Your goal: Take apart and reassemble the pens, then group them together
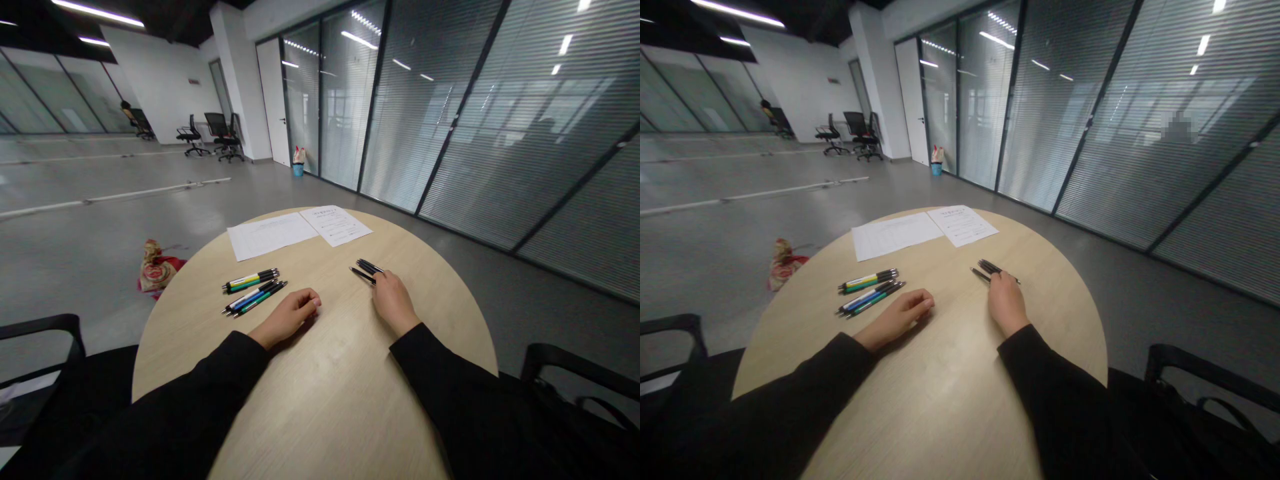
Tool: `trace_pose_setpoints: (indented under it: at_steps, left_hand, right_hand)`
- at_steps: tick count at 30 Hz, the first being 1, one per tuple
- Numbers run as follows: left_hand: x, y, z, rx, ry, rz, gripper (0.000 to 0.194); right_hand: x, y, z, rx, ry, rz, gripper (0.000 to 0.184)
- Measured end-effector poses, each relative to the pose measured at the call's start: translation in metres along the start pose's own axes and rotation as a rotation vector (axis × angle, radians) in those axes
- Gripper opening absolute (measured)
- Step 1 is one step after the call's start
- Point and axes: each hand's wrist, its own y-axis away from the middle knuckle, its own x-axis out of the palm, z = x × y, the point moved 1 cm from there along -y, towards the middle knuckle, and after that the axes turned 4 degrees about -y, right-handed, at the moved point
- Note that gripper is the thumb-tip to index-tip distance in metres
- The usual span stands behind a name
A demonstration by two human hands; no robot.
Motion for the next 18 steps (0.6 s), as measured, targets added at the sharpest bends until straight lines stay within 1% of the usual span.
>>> trace_pose_setpoints:
  at_steps: [5,11,18]
  left_hand:
    - [0.0,0.0,0.002,0.003,0.001,0.005,0.038]
    - [0.0,0.0,0.001,0.017,-0.005,0.005,0.037]
    - [0.0,0.0,0.001,0.026,-0.013,0.001,0.036]
  right_hand:
    - [0.0,-0.001,-0.007,0.06,0.008,0.002,0.027]
    - [0.0,0.0,-0.008,0.069,0.031,-0.01,0.026]
    - [0.007,-0.003,-0.012,0.059,0.052,-0.012,0.028]
